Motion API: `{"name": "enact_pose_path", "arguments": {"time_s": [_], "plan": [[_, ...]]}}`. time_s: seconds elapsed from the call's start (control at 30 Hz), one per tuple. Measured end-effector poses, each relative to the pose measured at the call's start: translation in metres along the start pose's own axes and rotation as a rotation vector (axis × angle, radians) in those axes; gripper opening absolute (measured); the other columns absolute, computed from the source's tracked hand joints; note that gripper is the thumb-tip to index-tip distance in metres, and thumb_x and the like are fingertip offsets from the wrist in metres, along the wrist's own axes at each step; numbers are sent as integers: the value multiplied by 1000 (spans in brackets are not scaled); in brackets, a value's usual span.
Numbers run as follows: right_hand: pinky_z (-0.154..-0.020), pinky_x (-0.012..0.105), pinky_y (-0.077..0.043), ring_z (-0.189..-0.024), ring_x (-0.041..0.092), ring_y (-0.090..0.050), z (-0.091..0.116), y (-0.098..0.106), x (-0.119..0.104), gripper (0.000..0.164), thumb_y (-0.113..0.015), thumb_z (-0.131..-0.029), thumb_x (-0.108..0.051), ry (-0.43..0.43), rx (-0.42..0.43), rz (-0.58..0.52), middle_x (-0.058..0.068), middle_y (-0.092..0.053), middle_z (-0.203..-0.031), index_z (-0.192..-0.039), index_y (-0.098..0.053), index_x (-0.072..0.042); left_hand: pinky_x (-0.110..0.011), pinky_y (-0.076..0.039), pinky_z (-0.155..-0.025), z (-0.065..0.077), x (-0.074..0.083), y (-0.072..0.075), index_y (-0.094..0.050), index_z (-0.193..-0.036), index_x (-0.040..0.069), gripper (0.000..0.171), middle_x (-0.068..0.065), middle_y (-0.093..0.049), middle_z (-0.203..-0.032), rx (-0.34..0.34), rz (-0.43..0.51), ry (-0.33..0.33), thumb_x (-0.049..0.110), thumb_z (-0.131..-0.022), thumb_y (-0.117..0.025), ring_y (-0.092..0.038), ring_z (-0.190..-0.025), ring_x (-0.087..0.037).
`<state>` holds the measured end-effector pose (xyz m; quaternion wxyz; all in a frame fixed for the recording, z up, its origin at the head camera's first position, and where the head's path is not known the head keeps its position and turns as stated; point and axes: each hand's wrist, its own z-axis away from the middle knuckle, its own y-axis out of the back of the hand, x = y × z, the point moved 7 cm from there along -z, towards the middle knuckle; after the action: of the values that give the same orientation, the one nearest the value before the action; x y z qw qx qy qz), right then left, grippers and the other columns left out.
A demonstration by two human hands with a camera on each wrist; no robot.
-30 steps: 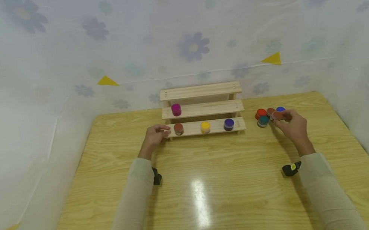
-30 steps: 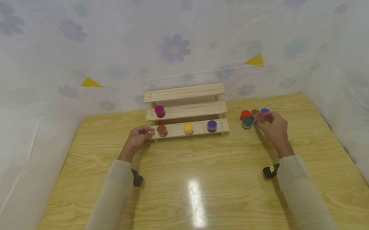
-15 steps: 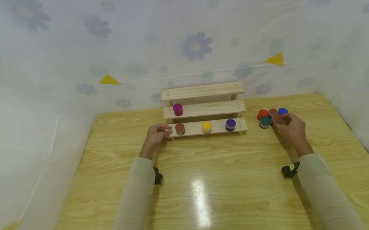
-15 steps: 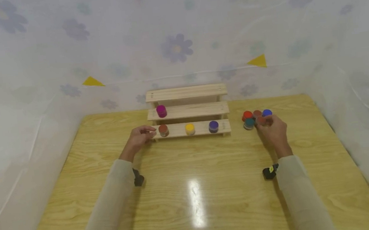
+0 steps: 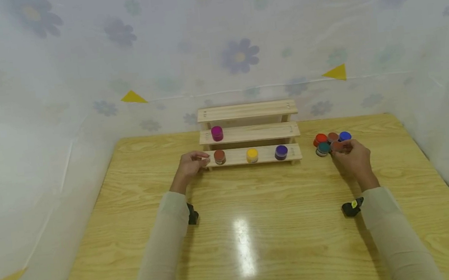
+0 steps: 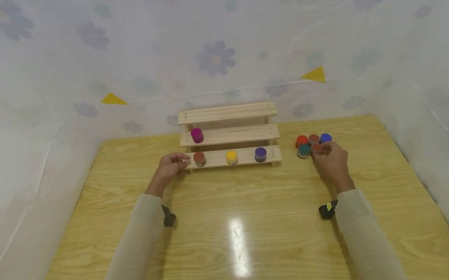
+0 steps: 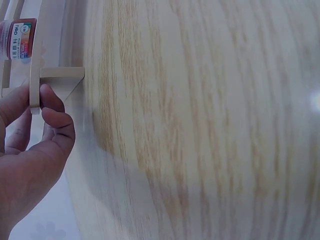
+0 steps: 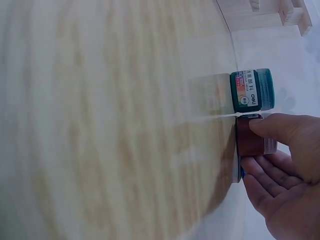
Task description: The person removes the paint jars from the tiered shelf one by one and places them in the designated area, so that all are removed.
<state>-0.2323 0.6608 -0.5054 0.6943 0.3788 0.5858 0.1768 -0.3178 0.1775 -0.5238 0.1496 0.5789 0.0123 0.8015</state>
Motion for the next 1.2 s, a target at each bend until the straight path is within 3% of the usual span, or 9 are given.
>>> {"name": "enact_pose_path", "arguments": {"time_s": [0.37,0.63,0.87,1.2], "plan": [[-91,53,-45,-113,42,-52,0,0,1,56,-61,-91,-29,-42,-40,-13,29,-53,-124,-130,-45,8,-29,-48,-71,0,1,0,-64,-109,-3,23,2,-62,-86,13,12,-9,8,-90,-65,-55,-73,-8],[-88,52,-46,-109,43,-54,4,16,-9,54,-60,-91,-30,24,-27,22,31,-55,-120,-126,-48,11,-29,-49,-71,-2,-2,-1,-64,-109,-3,22,3,-61,-82,10,29,-8,7,-89,-65,-56,-72,-8],[-90,56,-42,-118,46,-44,3,29,-18,62,-59,-91,-39,3,-15,-13,32,-50,-126,-129,-47,8,-28,-50,-69,-2,0,-1,-64,-109,-3,22,4,-61,-79,5,26,-12,8,-90,-64,-58,-72,-9],[-96,57,-41,-120,46,-46,-5,33,-31,56,-58,-93,-32,37,19,-12,29,-53,-126,-133,-45,6,-29,-49,-70,0,0,0,-64,-109,-1,22,1,-63,-87,7,2,-1,11,-90,-64,-58,-74,-10]]}}
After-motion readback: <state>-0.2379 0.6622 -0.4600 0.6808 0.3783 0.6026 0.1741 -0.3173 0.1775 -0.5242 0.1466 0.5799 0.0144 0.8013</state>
